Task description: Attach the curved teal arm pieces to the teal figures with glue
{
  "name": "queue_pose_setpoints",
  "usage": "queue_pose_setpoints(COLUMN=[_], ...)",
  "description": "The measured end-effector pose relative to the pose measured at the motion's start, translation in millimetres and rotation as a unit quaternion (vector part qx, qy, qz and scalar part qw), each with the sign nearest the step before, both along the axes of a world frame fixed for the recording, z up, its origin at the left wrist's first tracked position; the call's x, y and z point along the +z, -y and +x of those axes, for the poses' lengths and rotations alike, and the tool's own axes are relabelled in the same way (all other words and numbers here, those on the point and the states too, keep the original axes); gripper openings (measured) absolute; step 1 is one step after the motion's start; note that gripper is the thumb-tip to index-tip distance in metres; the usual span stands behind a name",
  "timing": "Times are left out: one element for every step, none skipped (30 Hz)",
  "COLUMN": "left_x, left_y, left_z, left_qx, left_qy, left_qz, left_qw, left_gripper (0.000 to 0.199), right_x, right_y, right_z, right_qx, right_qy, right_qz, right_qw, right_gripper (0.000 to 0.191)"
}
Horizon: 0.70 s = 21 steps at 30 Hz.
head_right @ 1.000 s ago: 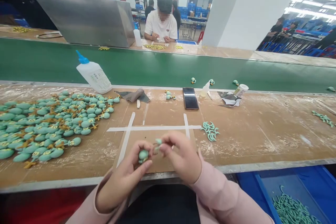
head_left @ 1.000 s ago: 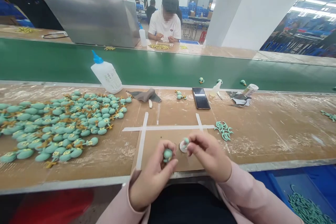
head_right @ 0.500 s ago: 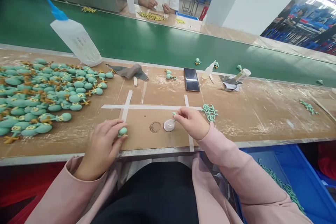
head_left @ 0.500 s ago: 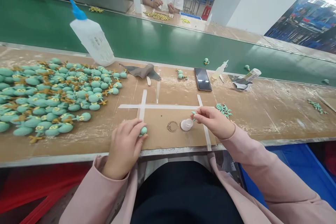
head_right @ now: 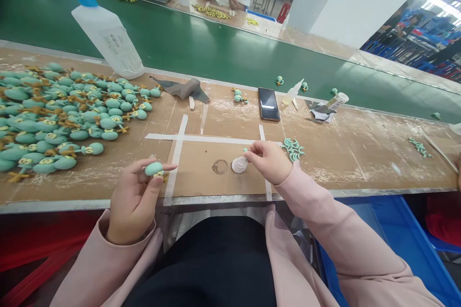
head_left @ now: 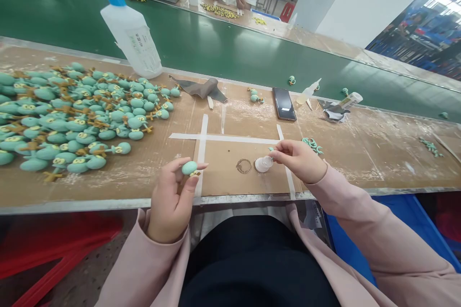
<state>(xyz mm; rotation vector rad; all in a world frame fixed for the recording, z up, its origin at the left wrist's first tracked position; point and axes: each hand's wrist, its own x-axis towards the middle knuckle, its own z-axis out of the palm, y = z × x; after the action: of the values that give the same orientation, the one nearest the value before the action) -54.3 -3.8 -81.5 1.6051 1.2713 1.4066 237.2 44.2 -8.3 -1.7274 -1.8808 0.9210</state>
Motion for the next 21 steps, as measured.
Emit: queue_pose_setpoints(left_x=[-0.8,-1.5,-2.1,-2.7,-3.0,-3.0,-2.8,-2.2,-1.4,-0.4,0.6,1.6,2.6,3.4,4.2,4.8,5.3,5.9,6.3,6.8,7.4], left_y=[1,1,2,2,2,3,3,3,4,4,5,5,6,7,8,8,9,9,10,10,10], left_z=[1,1,0,-1,-1,-2,-3,-3,-3,-2,-2,-1,0,1,2,3,4,5,5,6,7], left_qx=[-0.004,-0.005,-0.004,0.000,0.005,0.010,0.012,0.012,0.008,0.003,-0.002,-0.005,-0.007,-0.008,-0.010,-0.013,-0.016,-0.018,-0.019,-0.019,-0.019], left_qy=[0.013,0.019,0.020,0.018,0.015,0.013,0.014,0.021,0.031,0.044,0.055,0.064,0.072,0.079,0.087,0.097,0.107,0.116,0.125,0.132,0.138], left_qz=[-0.003,-0.006,-0.009,-0.009,-0.009,-0.008,-0.010,-0.012,-0.016,-0.022,-0.027,-0.031,-0.035,-0.039,-0.041,-0.044,-0.046,-0.048,-0.049,-0.048,-0.048], left_qw=[1.000,1.000,1.000,1.000,1.000,1.000,1.000,1.000,0.999,0.999,0.998,0.997,0.997,0.996,0.995,0.994,0.993,0.992,0.991,0.990,0.989], left_gripper=[0.035,0.034,0.034,0.035,0.035,0.035,0.034,0.033,0.032,0.031,0.030,0.028,0.027,0.027,0.026,0.026,0.026,0.026,0.026,0.026,0.025], right_x=[-0.5,-1.1,-1.9,-2.6,-3.3,-3.9,-4.4,-4.8,-5.0,-5.0,-4.8,-4.4,-3.8,-3.0,-2.1,-1.2,-0.3,0.4,0.8,0.9,0.8], right_y=[0,1,1,2,2,3,3,3,4,4,4,4,4,5,5,5,5,6,6,6,6], right_z=[-1,-1,-2,-2,-2,-3,-3,-3,-3,-3,-3,-3,-2,-1,0,1,2,2,3,3,3], right_qx=[0.001,0.000,0.000,-0.001,-0.002,-0.002,-0.003,-0.003,-0.003,-0.003,-0.003,-0.004,-0.004,-0.004,-0.003,-0.001,0.001,0.004,0.006,0.006,0.006], right_qy=[0.011,0.020,0.028,0.033,0.037,0.039,0.039,0.040,0.042,0.044,0.046,0.048,0.051,0.053,0.056,0.059,0.063,0.067,0.071,0.074,0.077], right_qz=[0.008,0.016,0.023,0.029,0.034,0.036,0.038,0.040,0.043,0.045,0.046,0.048,0.049,0.049,0.049,0.050,0.051,0.053,0.054,0.056,0.057], right_qw=[1.000,1.000,0.999,0.999,0.999,0.999,0.999,0.998,0.998,0.998,0.998,0.998,0.998,0.997,0.997,0.997,0.997,0.996,0.996,0.996,0.995], right_gripper=[0.032,0.031,0.030,0.029,0.028,0.027,0.026,0.025,0.025,0.024,0.024,0.024,0.024,0.024,0.024,0.023,0.023,0.023,0.023,0.023,0.024])
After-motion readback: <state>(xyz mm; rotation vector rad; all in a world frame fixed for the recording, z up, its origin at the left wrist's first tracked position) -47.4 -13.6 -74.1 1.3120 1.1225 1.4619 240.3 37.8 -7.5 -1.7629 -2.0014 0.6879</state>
